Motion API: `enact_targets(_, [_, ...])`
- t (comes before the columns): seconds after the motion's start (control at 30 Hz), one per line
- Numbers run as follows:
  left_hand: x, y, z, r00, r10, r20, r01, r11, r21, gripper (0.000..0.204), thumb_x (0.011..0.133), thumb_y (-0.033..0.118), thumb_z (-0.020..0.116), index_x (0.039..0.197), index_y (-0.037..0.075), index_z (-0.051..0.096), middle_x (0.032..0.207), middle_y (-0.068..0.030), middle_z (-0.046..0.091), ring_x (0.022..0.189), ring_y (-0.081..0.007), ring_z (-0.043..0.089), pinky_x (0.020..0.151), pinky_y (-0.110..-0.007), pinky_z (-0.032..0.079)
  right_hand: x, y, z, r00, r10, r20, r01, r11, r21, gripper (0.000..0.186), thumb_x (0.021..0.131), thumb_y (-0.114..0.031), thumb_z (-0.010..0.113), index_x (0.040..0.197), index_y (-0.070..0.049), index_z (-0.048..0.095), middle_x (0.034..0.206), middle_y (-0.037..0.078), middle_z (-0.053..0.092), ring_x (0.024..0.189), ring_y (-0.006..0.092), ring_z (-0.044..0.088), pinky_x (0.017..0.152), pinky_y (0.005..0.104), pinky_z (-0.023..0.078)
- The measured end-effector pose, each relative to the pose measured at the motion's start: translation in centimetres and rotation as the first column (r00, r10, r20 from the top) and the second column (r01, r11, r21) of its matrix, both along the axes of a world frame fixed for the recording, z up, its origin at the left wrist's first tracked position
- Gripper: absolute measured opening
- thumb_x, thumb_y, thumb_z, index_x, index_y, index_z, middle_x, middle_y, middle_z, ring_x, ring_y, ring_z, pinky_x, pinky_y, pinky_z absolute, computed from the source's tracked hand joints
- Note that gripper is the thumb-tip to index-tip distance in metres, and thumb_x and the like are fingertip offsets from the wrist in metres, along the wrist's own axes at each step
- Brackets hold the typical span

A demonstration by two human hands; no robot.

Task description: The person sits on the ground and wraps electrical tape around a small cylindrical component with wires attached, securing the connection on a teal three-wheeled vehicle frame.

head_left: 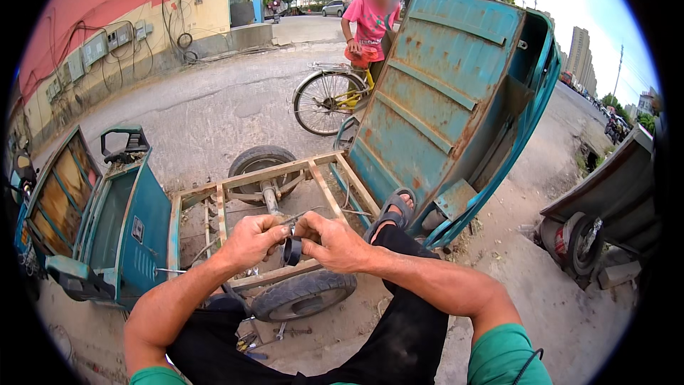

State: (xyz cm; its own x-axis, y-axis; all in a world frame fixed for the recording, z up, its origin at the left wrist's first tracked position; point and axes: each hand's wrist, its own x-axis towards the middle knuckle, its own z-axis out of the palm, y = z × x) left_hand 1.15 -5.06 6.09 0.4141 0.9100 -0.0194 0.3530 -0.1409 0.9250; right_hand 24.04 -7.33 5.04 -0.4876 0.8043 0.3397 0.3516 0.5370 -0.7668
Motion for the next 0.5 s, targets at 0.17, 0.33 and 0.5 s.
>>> enact_targets(0.17, [-0.3,0.1,0.8,0.993,0.005,0.116,0.008,0.994,-0.107,0.03,0.1,0.03,0.067,0.082,0.006,0.061,0.064,0.0009,0.056,0.054,-0.0074,0.051,0.049,-0.025,0.043,0.4,0.1,-0.8,0.995,0.05,-0.091,-0.038,0.99,0.134,0.025,0.098,-0.016,0.065,0.111,0.002,0.053,0.088,0.014,0.066,0.085,0.023,0.066,0.075,0.038,0.053])
enact_targets(0.33, [-0.8,0.2,0.9,0.999,0.011,0.03,-0.015,0.991,0.131,0.03,0.1,0.028,0.067,0.082,0.004,0.063,0.062,0.001,0.057,0.054,-0.0074,0.053,0.049,-0.026,0.043,0.5,1.0,0.5,0.994,-0.102,-0.039,0.097,0.99,-0.106,0.04,0.102,-0.035,0.058,0.111,0.004,0.052,0.082,0.007,0.06,0.081,0.014,0.058,0.072,0.0308,0.049])
enact_targets(0.5, [-0.1,-0.9,2.0,0.995,0.06,-0.085,-0.018,0.905,0.425,0.031,0.097,0.025,0.069,0.08,0.0,0.064,0.062,-0.0034,0.06,0.057,-0.0093,0.056,0.052,-0.03,0.045,-0.1,1.7,0.3,0.966,-0.179,-0.187,0.133,0.962,-0.238,0.026,0.094,-0.022,0.055,0.103,0.003,0.056,0.081,0.013,0.071,0.073,0.02,0.061,0.068,0.0357,0.046])
